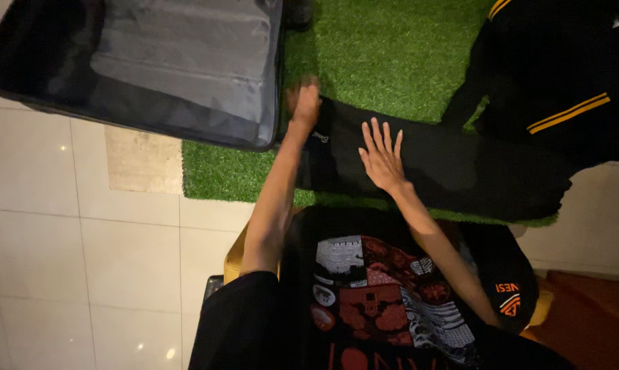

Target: The person packs items into a suitcase by smoothing a white cloth, placing it inside, securing it with internal straps, and then folding a black shirt on a green surface.

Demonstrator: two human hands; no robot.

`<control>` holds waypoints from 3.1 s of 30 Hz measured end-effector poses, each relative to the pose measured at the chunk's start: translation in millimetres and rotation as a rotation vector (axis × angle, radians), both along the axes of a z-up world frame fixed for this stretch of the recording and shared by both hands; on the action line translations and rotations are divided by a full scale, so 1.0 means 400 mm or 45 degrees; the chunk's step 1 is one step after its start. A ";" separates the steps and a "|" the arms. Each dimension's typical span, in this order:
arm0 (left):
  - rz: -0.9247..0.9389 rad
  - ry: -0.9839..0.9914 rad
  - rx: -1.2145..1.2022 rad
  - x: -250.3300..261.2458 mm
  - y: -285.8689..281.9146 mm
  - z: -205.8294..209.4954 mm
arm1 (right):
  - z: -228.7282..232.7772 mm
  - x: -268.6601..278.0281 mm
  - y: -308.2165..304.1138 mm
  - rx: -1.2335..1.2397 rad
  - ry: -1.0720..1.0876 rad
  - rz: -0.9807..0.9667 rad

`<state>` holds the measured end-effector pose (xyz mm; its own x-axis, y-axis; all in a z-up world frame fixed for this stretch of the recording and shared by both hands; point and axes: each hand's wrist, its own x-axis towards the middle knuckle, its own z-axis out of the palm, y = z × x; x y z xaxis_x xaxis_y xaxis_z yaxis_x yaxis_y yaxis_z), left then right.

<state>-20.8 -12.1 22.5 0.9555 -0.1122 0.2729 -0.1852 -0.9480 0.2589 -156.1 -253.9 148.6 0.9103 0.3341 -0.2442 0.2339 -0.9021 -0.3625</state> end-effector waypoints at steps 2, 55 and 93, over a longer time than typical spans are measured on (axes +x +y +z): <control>0.054 0.232 0.104 -0.036 -0.046 0.115 | 0.012 0.009 -0.003 0.013 0.023 0.021; -0.055 0.296 0.184 -0.219 -0.149 0.269 | 0.080 0.026 0.001 0.495 -0.258 -0.185; -0.559 0.452 -0.205 -0.113 -0.405 0.216 | 0.141 -0.013 -0.681 0.020 -0.319 -0.665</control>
<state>-65.9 -174.3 109.0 0.8651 -0.5016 -0.0089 -0.4272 -0.7458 0.5111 -161.3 -526.4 205.1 0.9849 -0.1731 0.0014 -0.1605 -0.9159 -0.3679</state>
